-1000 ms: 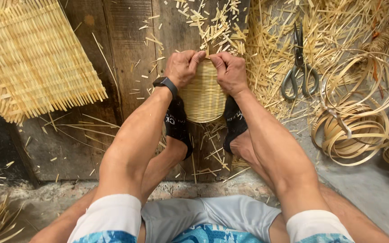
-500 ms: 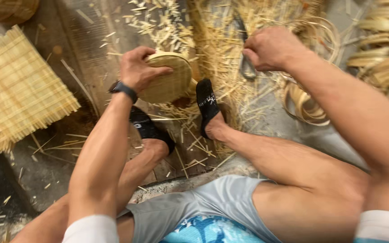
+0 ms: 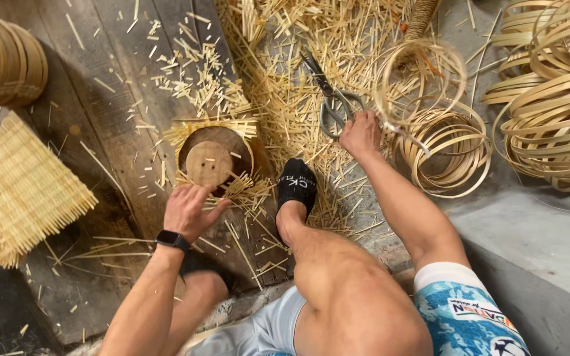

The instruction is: The person sits on the floor and trims excess bamboo strips from the edge of a woven bamboo mat with scissors, holding the mat over a round wooden form. They bend and fit a bamboo strip around the mat rim, press the trimmed mat into shape, and stack it with finished mats.

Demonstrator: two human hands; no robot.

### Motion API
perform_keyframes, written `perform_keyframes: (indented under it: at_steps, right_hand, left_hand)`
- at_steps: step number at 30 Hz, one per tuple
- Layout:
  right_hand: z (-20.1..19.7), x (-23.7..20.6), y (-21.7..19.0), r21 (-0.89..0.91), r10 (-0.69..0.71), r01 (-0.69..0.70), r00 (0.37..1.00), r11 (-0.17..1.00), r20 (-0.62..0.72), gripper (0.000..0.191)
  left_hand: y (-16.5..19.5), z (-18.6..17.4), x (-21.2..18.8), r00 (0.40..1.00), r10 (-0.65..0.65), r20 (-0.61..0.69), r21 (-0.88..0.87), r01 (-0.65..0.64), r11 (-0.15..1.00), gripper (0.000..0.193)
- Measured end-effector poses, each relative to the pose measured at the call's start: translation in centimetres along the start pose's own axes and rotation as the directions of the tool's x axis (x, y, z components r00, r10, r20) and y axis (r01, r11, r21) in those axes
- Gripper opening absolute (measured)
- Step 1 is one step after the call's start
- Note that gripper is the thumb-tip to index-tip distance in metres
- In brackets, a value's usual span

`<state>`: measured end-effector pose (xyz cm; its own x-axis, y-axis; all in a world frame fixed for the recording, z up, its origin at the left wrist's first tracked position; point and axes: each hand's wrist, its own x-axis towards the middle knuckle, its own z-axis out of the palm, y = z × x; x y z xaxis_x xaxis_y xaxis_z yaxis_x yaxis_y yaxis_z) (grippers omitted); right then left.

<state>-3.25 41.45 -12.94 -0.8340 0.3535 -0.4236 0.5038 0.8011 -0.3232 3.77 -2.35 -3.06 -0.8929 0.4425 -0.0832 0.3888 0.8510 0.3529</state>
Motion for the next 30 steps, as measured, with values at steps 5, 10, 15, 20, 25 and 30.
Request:
perform_keyframes:
  at_steps: [5,10,15,20,25,30]
  right_hand:
    - [0.5,-0.1,0.2,-0.136,-0.283,0.260,0.940,0.956,-0.190,0.058]
    - [2.5,0.5,-1.0,-0.100,-0.059,0.048,0.993,0.994,-0.104,0.070]
    - [1.3,-2.3,1.6,-0.138,-0.270,0.233,0.870,0.963,-0.414,0.049]
    - [-6.4,-7.5,11.8,-0.285,0.066,-0.195,0.911,0.938,-0.406,0.036]
    - [-10.6,-11.8,17.7,0.071,0.084,-0.061,0.917,0.996,-0.390,0.007]
    - [-14.0,-16.0,17.5,0.756,0.374,0.111,0.818,0.645,-0.438,0.006]
  left_hand:
    - [1.2,2.0,3.2,0.916,-0.357,-0.184,-0.095,0.345,0.934,0.087]
    - [3.9,5.0,4.6,0.832,-0.512,-0.215,-0.221,0.469,0.855,0.097]
    - [4.1,5.9,3.5,0.830,-0.510,-0.225,-0.207,0.471,0.857,0.096]
    - [4.1,6.9,2.6,0.834,-0.477,-0.277,-0.179,0.443,0.878,0.096]
    - [3.8,7.7,2.0,0.841,-0.451,-0.300,-0.193,0.409,0.892,0.097]
    - [3.8,7.9,1.6,0.845,-0.436,-0.310,-0.202,0.390,0.898,0.100]
